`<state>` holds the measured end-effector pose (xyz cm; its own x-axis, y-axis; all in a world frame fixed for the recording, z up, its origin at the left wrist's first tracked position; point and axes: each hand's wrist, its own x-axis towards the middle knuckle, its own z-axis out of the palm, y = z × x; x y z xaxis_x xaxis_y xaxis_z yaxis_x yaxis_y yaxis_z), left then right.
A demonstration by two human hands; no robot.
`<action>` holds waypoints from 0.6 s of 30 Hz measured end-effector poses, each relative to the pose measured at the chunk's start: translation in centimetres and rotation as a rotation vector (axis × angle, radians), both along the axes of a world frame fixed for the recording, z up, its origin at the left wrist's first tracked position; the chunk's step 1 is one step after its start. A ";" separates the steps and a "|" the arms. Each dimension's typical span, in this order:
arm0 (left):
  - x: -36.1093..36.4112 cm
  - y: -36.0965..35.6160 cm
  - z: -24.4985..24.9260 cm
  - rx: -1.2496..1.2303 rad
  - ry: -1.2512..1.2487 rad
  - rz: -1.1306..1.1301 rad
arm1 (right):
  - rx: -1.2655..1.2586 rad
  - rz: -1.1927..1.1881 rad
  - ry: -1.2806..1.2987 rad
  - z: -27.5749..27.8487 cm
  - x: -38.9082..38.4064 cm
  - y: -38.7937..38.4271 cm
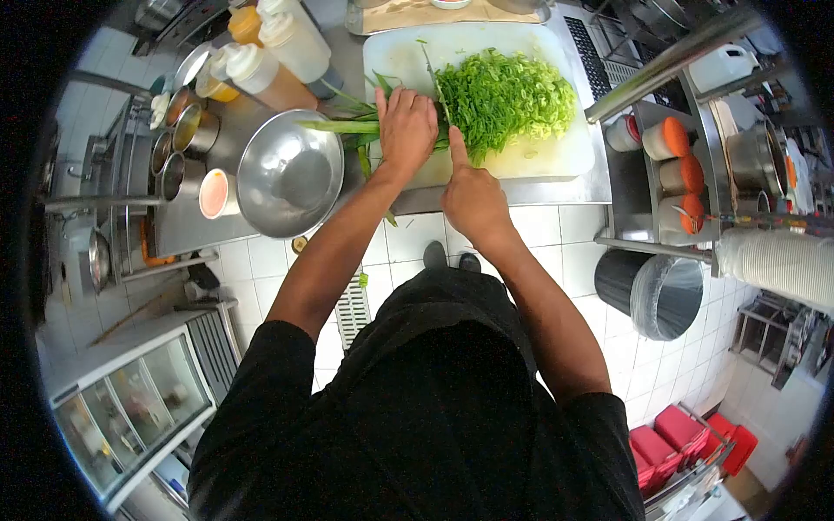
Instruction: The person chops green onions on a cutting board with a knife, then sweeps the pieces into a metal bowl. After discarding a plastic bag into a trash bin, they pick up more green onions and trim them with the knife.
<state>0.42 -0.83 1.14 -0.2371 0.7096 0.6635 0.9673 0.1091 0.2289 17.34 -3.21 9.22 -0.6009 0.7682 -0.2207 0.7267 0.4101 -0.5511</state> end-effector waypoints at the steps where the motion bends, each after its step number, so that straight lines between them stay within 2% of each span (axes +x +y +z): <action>1: 0.0 -0.2 -0.4 -0.010 -0.024 0.011 | -0.016 0.006 0.016 -0.1 0.1 -0.2; 8: -0.1 0.4 -1.1 -0.034 -0.123 0.055 | -0.073 0.031 0.066 0.5 0.2 0.9; 14: -0.2 0.2 -1.1 -0.058 -0.135 0.043 | 0.143 0.098 0.148 -4.3 -1.4 3.8; 18: 0.1 0.1 -1.6 -0.059 -0.128 0.062 | -0.155 0.074 0.001 2.0 -0.7 4.6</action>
